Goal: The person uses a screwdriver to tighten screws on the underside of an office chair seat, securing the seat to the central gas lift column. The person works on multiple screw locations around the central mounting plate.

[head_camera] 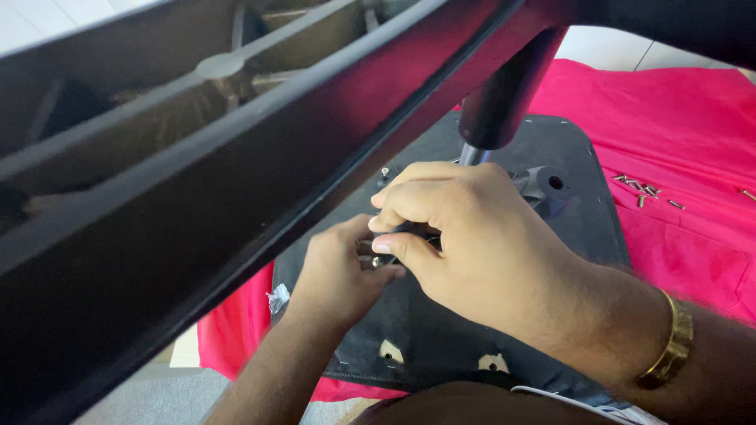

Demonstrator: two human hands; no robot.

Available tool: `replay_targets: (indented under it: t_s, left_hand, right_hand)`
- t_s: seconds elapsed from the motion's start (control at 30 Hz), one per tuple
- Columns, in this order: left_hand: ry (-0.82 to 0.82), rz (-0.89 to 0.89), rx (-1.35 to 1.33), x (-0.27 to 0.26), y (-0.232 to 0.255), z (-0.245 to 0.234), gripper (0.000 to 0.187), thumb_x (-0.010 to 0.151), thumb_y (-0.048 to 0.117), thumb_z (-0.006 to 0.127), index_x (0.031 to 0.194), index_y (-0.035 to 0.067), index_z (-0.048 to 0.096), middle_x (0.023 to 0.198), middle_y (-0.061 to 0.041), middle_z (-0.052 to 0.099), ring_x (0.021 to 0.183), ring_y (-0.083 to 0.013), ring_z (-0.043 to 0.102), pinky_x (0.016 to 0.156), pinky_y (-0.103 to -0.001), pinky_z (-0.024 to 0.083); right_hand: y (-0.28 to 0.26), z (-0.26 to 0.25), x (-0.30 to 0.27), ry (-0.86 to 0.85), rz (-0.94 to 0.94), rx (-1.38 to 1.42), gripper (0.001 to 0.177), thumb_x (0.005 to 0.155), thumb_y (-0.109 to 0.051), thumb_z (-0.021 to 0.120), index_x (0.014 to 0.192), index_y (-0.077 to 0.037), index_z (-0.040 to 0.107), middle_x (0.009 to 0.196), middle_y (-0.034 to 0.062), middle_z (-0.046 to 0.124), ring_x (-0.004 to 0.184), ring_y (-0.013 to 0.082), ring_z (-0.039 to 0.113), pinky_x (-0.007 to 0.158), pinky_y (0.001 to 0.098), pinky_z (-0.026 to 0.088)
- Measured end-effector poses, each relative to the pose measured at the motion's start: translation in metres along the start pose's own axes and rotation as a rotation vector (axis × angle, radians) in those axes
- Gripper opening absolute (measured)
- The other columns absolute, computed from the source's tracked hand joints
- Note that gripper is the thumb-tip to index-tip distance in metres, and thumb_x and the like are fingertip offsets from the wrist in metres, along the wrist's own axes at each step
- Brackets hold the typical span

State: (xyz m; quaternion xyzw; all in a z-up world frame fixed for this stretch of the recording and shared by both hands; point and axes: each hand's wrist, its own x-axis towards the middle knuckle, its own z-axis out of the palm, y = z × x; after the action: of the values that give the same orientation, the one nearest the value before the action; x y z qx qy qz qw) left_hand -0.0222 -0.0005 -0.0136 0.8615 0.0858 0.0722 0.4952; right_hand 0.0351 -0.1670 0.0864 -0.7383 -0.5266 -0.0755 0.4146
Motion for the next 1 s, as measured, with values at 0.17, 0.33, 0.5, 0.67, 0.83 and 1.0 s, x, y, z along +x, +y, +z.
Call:
replay_targets:
  t_s: [0.17, 0.33, 0.5, 0.67, 0.83, 1.0]
  left_hand:
    - [0.055, 0.073, 0.107, 0.0, -0.027, 0.025, 0.045, 0.064, -0.001, 0.081, 0.108, 0.004, 0.071, 0.101, -0.018, 0.074, 0.097, -0.0347, 0.072, 0.079, -0.041, 0.057]
    - [0.058, 0.034, 0.234, 0.006, -0.042, 0.036, 0.026, 0.071, 0.001, 0.077, 0.096, 0.003, 0.074, 0.094, -0.02, 0.074, 0.094, -0.039, 0.071, 0.082, -0.044, 0.055]
    - [0.061, 0.026, 0.28, 0.003, -0.041, 0.04, 0.014, 0.074, 0.002, 0.076, 0.086, -0.002, 0.072, 0.086, -0.022, 0.072, 0.089, -0.0406, 0.07, 0.077, -0.046, 0.055]
    - [0.073, -0.047, 0.257, -0.003, -0.033, 0.038, 0.013, 0.074, -0.001, 0.072, 0.088, 0.0, 0.074, 0.085, -0.021, 0.073, 0.088, -0.0382, 0.072, 0.079, -0.043, 0.056]
    - [0.088, -0.068, 0.182, -0.012, -0.034, 0.034, 0.016, 0.077, -0.001, 0.069, 0.092, 0.002, 0.075, 0.084, -0.02, 0.074, 0.084, -0.0359, 0.074, 0.077, -0.042, 0.056]
    - [0.103, -0.137, 0.152, -0.016, -0.035, 0.035, 0.011, 0.079, 0.001, 0.071, 0.09, 0.001, 0.073, 0.082, -0.02, 0.074, 0.08, -0.0352, 0.075, 0.075, -0.042, 0.056]
  right_hand:
    - [-0.003, -0.01, -0.006, -0.027, 0.058, 0.026, 0.016, 0.082, -0.004, 0.079, 0.093, 0.001, 0.069, 0.095, 0.0121, 0.075, 0.084, 0.0256, 0.077, 0.072, 0.0339, 0.058]
    - [-0.005, -0.021, -0.008, -0.05, 0.081, 0.018, 0.013, 0.082, -0.004, 0.078, 0.091, 0.0, 0.069, 0.097, 0.011, 0.075, 0.085, 0.0248, 0.076, 0.072, 0.0342, 0.057]
    - [-0.008, -0.025, -0.015, -0.042, 0.069, 0.033, 0.014, 0.085, -0.005, 0.076, 0.095, 0.0, 0.068, 0.097, 0.0099, 0.074, 0.088, 0.0252, 0.076, 0.075, 0.0348, 0.058]
    - [-0.01, -0.029, -0.017, -0.014, 0.122, 0.032, 0.025, 0.083, -0.003, 0.076, 0.107, -0.002, 0.068, 0.102, 0.0101, 0.073, 0.09, 0.0223, 0.076, 0.074, 0.0327, 0.059]
    - [-0.016, -0.021, -0.016, 0.055, 0.286, 0.166, 0.035, 0.079, -0.007, 0.082, 0.107, 0.0, 0.06, 0.106, 0.0088, 0.066, 0.097, 0.0176, 0.078, 0.079, 0.0277, 0.066]
    - [-0.02, -0.02, -0.022, -0.01, 0.287, 0.149, 0.026, 0.078, -0.007, 0.084, 0.098, 0.001, 0.069, 0.099, 0.0078, 0.072, 0.088, 0.0181, 0.081, 0.075, 0.0291, 0.064]
